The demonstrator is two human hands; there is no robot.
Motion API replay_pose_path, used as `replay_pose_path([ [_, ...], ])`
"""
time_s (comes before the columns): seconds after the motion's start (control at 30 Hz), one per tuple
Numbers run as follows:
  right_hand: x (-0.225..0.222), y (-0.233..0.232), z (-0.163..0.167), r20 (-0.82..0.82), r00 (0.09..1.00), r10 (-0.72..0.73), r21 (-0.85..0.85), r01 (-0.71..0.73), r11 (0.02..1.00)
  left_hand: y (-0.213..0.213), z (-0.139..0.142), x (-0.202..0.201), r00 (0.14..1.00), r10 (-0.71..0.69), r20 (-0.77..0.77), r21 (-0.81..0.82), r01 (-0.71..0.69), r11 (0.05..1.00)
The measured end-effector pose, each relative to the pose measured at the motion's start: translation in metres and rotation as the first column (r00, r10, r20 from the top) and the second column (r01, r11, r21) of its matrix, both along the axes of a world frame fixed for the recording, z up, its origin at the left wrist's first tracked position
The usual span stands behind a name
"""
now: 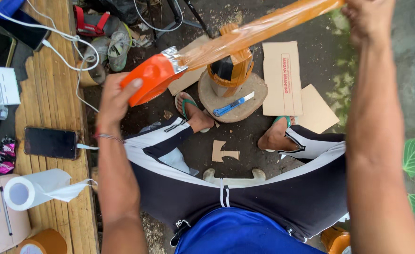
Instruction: The person wraps a cylindrical cardboard object with orange tape, inserts white cotton-like material inside, and secures a flat cardboard piece on top using tape. The person uses a utility knife to trim the cardboard and a tape dispenser to apply tape.
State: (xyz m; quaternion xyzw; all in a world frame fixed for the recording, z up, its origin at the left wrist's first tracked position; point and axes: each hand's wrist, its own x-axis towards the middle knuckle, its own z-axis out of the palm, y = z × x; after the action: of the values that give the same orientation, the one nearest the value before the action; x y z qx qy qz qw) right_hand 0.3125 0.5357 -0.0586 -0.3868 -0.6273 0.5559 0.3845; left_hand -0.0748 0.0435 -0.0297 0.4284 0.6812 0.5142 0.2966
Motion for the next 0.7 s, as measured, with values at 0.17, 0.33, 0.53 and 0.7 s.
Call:
replay_pose_path([
  [0.17, -0.062, -0.091, -0.106, 0.038, 0.999, -0.029, -0.277, 0.039, 0.960, 0.049, -0.080, 0.033, 0.977, 0.078, 0.201, -0.028, -0.074, 0.997],
  [0.33, -0.113, -0.175, -0.138, -0.010, 1.000, 0.000, -0.588, -0.006, 0.809, 0.092, -0.119, 0.067, 0.936, 0.071, 0.345, 0.025, -0.085, 0.996],
  [0.53, -0.104, -0.182, -0.133, 0.344, 0.938, -0.054, -0.340, 0.178, 0.923, 0.110, -0.129, 0.091, 0.876, 0.020, 0.482, 0.083, -0.068, 0.994],
  [0.7, -0.093, -0.157, -0.104, 0.645, 0.764, 0.026, 0.071, -0.094, 0.993, 0.107, -0.128, 0.091, 0.868, 0.013, 0.497, 0.114, -0.080, 0.990],
])
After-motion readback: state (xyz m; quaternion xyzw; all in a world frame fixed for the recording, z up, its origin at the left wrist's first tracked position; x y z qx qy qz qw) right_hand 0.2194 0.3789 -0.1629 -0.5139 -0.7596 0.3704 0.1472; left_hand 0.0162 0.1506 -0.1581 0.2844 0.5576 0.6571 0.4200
